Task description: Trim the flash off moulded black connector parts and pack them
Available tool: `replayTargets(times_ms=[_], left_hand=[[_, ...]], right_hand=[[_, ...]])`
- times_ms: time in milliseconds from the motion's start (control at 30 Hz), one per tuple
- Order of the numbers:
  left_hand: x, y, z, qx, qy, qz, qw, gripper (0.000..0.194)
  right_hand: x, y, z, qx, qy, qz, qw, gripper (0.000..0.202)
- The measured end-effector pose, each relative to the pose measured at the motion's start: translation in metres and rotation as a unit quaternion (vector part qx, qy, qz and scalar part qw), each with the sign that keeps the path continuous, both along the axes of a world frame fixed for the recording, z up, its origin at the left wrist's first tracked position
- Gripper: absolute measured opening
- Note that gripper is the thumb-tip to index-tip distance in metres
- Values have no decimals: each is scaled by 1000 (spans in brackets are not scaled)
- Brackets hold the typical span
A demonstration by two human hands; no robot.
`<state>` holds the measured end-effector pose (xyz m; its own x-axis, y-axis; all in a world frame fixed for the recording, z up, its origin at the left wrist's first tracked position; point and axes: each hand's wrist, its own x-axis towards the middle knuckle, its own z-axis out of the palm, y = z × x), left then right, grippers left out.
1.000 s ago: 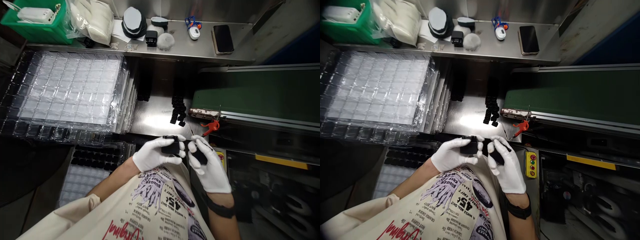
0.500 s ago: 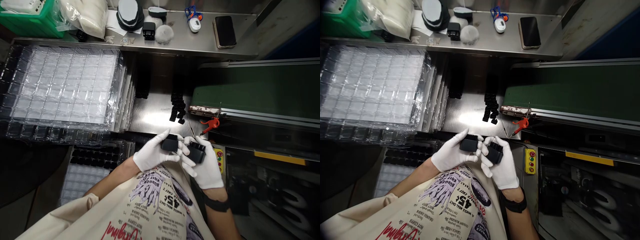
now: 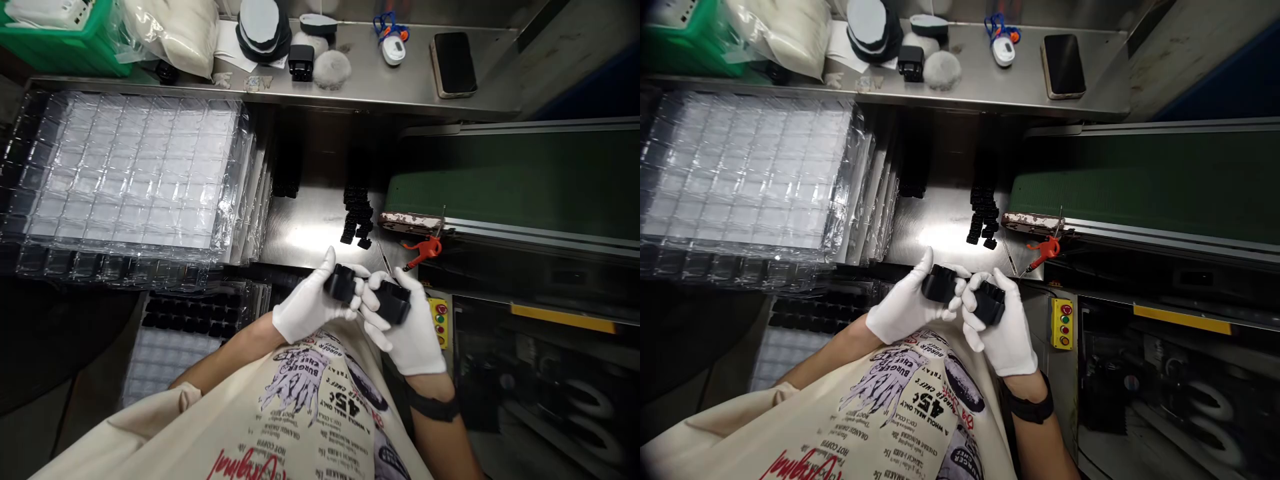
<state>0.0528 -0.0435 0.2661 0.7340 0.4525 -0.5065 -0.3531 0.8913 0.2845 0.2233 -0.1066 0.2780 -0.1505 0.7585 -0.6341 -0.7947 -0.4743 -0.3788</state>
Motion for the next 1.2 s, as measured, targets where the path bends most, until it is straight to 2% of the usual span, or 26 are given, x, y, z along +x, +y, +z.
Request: replayTargets(times_ms=[133, 233, 400, 533, 667, 867, 1033, 1200], left_hand=[[7, -10, 1, 74, 50, 15, 996, 69], [9, -14, 1, 91, 45, 8, 995, 66], [7, -17, -9, 69, 2, 16, 998, 62], [4, -17, -18, 22, -23, 43, 999, 52], [0, -13, -15, -10, -14, 78, 997, 46], [-8, -8, -3, 55, 48, 46, 996, 45], [-6, -11, -3, 181, 170, 106, 963, 40], [-3, -16, -4, 166, 159, 98, 968, 56]], right_hand=[[-9, -1, -7, 23, -82, -5, 996, 41], [-12, -2, -10, 26, -102, -4, 994, 44], [-9, -2, -14, 30, -98, 0, 995, 53], [-7, -1, -13, 7, -107, -35, 994, 60], [-5, -5, -12, 6, -104, -22, 994, 64], [-3, -14, -13, 25, -166, 13, 986, 55], [-5, -14, -14, 24, -152, -16, 988, 42], [-8, -14, -14, 42, -181, -14, 982, 31]])
